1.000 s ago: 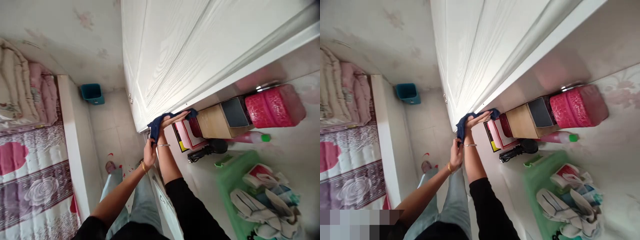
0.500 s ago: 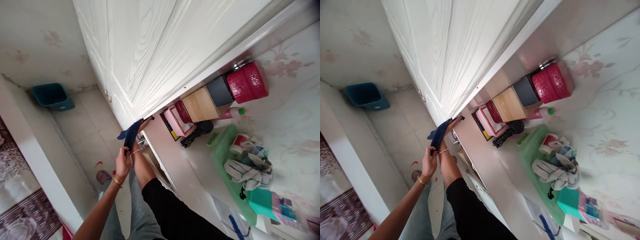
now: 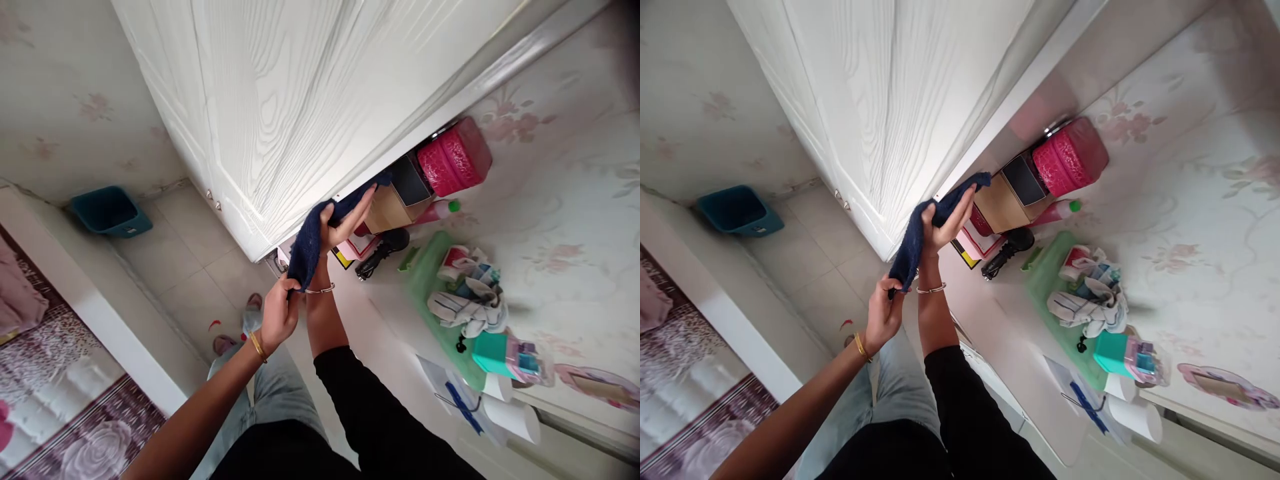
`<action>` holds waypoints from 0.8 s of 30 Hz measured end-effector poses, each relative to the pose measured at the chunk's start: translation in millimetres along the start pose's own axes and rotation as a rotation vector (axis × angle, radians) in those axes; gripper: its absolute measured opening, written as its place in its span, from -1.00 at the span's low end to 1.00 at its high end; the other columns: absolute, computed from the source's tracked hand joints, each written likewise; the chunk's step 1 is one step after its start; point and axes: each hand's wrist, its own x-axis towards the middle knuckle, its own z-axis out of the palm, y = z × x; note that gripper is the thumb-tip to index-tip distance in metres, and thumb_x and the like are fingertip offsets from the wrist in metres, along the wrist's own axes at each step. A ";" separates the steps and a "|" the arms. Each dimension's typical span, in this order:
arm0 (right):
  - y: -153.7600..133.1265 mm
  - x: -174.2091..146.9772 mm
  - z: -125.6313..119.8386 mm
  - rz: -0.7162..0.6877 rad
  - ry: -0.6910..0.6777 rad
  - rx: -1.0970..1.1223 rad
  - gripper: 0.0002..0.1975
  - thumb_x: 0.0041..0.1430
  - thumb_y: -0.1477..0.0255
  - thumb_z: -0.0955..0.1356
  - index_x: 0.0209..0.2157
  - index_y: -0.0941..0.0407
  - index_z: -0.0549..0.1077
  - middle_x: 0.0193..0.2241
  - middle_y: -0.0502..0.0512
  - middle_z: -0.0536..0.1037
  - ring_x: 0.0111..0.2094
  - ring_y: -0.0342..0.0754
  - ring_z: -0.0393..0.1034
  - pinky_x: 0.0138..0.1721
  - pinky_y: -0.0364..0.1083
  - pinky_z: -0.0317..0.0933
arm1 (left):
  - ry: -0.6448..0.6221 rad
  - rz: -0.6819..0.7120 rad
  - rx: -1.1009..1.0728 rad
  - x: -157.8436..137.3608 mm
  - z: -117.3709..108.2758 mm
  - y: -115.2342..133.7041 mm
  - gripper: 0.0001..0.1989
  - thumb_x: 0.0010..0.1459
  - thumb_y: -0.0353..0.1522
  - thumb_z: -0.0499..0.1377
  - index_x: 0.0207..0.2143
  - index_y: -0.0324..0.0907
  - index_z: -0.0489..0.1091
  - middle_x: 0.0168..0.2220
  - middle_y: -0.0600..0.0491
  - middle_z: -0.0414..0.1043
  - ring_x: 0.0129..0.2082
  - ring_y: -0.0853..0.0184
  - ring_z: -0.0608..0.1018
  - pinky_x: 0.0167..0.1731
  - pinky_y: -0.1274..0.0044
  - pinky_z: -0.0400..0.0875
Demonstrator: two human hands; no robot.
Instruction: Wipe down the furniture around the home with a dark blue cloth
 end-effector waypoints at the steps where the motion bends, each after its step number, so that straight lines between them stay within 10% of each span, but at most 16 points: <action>1: 0.3 -4.6 15.0 0.055 0.108 -0.004 -0.33 0.46 0.28 0.09 0.48 0.19 -0.15 0.36 0.41 0.06 0.50 0.29 -0.26 0.38 0.47 -0.10 | -0.007 -0.025 -0.009 2.2 0.5 -5.8 -0.96 0.34 -0.40 0.04 -0.21 -0.08 0.25 -0.34 0.08 0.38 -0.37 0.36 0.48 -0.31 0.54 0.35; 6: -8.5 -30.2 71.4 0.260 0.346 0.028 -0.30 0.46 0.23 0.06 0.48 0.18 -0.28 0.39 0.47 -0.05 0.50 0.21 -0.28 0.39 0.44 -0.15 | 0.219 -0.273 -0.096 21.6 0.5 -43.1 -0.92 0.38 -0.30 0.04 -0.13 -0.08 0.19 -0.29 0.07 0.34 -0.35 0.37 0.48 -0.29 0.52 0.42; 12: -24.3 -28.1 66.5 0.386 0.289 0.128 -0.40 0.48 0.25 -0.02 0.42 0.18 0.02 0.29 0.50 0.15 0.37 0.16 0.11 0.35 0.33 -0.01 | 0.572 -0.067 0.287 82.6 -36.2 -34.7 -0.90 0.32 -0.31 0.15 -0.20 -0.14 0.29 0.18 -0.15 0.16 0.25 0.19 0.29 0.26 0.28 0.20; 18: -40.4 -48.5 47.5 0.553 0.395 0.166 -0.53 0.45 0.13 0.08 0.05 0.14 0.38 -0.13 0.29 0.46 -0.06 0.06 0.43 0.09 0.11 0.32 | 0.411 0.063 -0.014 129.6 -58.9 -11.1 -0.73 0.42 -0.08 -0.02 -0.08 -0.07 0.11 -0.25 0.06 0.32 -0.26 0.35 0.51 -0.12 0.45 0.45; 24: -50.0 -78.8 -1.0 0.767 0.259 0.446 -0.63 0.26 0.05 0.29 -0.34 0.08 0.38 -0.41 0.00 0.38 -0.31 -0.08 0.30 -0.17 -0.10 0.31 | 0.259 0.081 0.241 138.2 -86.1 -6.1 -0.70 0.40 -0.13 0.04 -0.12 -0.17 0.38 -0.23 0.02 0.41 -0.24 0.35 0.50 -0.15 0.50 0.42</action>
